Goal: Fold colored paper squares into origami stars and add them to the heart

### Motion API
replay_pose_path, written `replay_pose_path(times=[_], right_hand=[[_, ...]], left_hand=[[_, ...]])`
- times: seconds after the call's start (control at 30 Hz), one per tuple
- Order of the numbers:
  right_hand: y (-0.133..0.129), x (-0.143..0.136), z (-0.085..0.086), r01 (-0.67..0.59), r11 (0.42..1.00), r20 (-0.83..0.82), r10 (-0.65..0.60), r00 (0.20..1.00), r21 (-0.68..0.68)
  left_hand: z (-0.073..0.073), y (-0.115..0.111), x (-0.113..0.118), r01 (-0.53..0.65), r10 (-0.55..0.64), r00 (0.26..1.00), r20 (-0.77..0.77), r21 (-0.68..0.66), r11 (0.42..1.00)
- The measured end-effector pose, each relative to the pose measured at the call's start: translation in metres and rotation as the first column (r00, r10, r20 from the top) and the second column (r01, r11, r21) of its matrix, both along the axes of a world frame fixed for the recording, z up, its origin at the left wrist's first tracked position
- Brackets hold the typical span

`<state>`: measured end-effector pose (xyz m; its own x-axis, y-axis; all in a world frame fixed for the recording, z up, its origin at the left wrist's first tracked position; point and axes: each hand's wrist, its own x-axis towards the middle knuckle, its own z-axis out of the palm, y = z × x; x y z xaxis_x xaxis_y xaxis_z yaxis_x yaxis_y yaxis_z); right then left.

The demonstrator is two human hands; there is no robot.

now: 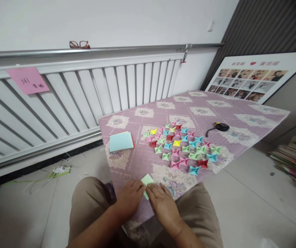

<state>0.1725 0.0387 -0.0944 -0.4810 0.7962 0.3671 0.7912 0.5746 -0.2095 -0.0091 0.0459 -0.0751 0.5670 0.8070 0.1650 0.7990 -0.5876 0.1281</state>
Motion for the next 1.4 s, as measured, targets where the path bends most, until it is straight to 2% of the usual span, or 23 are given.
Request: replay_pose_path(times=[0.17,0.47,0.6,0.7,0.83,0.93,1.03,1.23,1.4], right_hand=[[-0.003,0.003,-0.002,-0.009,1.000,-0.012,0.010,1.000,0.028],[-0.009,0.039,0.004,0.018,0.999,0.034,-0.019,0.999,0.036],[-0.011,0.045,0.003,0.047,0.998,0.017,-0.048,0.999,0.041],[-0.008,0.042,0.006,0.066,0.998,-0.034,-0.066,0.997,0.014],[0.003,0.035,0.019,0.094,0.992,-0.094,-0.102,0.990,-0.085],[0.013,0.027,0.030,0.166,0.973,-0.083,-0.181,0.980,-0.157],[0.022,0.016,0.037,0.216,0.961,-0.061,-0.230,0.971,-0.174],[0.038,-0.003,0.039,0.333,0.924,-0.049,-0.348,0.936,-0.189],[0.049,-0.008,0.038,0.399,0.885,-0.024,-0.417,0.909,-0.239]], left_hand=[[-0.007,-0.004,0.001,-0.034,0.032,0.999,-0.038,-0.044,0.998],[0.007,-0.005,0.002,-0.036,0.023,0.988,-0.153,-0.085,0.996],[0.010,-0.005,0.002,-0.033,0.018,0.987,-0.159,-0.093,0.995],[0.013,-0.005,0.002,-0.019,0.000,0.985,-0.170,-0.107,0.994],[0.016,-0.005,0.005,-0.024,0.001,0.983,-0.184,-0.125,0.992],[0.019,-0.005,0.006,-0.031,0.006,0.982,-0.188,-0.127,0.991],[0.020,-0.005,0.006,-0.026,0.000,0.981,-0.192,-0.131,0.991],[0.017,-0.006,0.007,-0.044,0.020,0.983,-0.181,-0.130,0.990],[0.019,-0.006,0.009,-0.040,0.020,0.985,-0.174,-0.114,0.993]])
